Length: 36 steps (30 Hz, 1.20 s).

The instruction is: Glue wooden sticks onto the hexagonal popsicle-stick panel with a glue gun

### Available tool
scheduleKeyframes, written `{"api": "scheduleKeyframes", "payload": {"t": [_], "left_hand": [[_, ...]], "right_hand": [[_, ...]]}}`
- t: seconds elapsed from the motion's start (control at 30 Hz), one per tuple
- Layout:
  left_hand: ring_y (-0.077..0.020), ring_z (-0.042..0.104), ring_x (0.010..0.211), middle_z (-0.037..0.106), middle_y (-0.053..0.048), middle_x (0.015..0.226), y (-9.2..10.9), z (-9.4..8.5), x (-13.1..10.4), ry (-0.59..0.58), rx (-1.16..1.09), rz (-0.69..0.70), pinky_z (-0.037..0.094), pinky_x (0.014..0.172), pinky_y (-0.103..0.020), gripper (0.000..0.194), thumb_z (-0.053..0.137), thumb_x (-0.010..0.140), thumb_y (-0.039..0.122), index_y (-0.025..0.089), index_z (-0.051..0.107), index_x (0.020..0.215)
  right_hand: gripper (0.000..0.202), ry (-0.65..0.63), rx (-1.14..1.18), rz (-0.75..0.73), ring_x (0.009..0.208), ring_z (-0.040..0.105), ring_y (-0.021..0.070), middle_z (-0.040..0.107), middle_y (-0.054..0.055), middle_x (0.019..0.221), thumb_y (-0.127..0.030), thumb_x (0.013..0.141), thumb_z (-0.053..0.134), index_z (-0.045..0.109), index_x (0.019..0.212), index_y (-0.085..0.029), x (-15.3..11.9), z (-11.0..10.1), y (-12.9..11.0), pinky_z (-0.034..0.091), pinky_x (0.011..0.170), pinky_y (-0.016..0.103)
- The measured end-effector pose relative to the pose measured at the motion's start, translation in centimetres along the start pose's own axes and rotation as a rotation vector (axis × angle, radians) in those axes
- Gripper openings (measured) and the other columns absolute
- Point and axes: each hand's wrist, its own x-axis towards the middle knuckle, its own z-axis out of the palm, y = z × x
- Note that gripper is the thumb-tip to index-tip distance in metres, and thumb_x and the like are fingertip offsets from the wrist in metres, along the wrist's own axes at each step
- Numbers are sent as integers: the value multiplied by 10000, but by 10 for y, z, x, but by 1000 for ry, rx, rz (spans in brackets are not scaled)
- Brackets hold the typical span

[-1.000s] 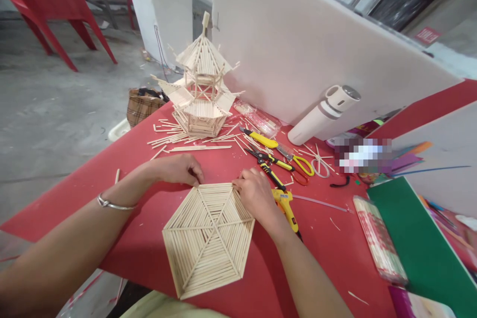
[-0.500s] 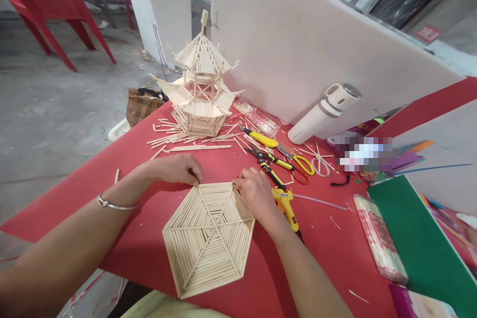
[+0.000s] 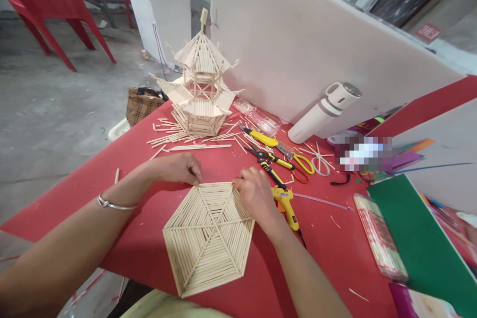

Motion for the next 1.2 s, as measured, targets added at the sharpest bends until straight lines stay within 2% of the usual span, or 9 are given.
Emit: {"api": "scheduleKeyframes", "payload": {"t": [0.63, 1.2], "left_hand": [[-122, 557, 598, 713, 9, 651, -1, 1, 0, 28, -29, -19, 400, 568, -225, 161, 685, 662, 211, 223, 819, 750], [-131, 575, 629, 726, 0, 691, -2, 1, 1, 12, -16, -15, 410, 579, -233, 177, 683, 678, 205, 221, 824, 785]], "right_hand": [[240, 21, -43, -15, 857, 449, 190, 609, 31, 834, -159, 940, 563, 775, 966, -268, -3, 5, -1, 285, 761, 329], [234, 43, -70, -20, 853, 443, 193, 596, 27, 821, -164, 944, 565, 775, 946, -267, -4, 5, -2, 277, 750, 342]]}}
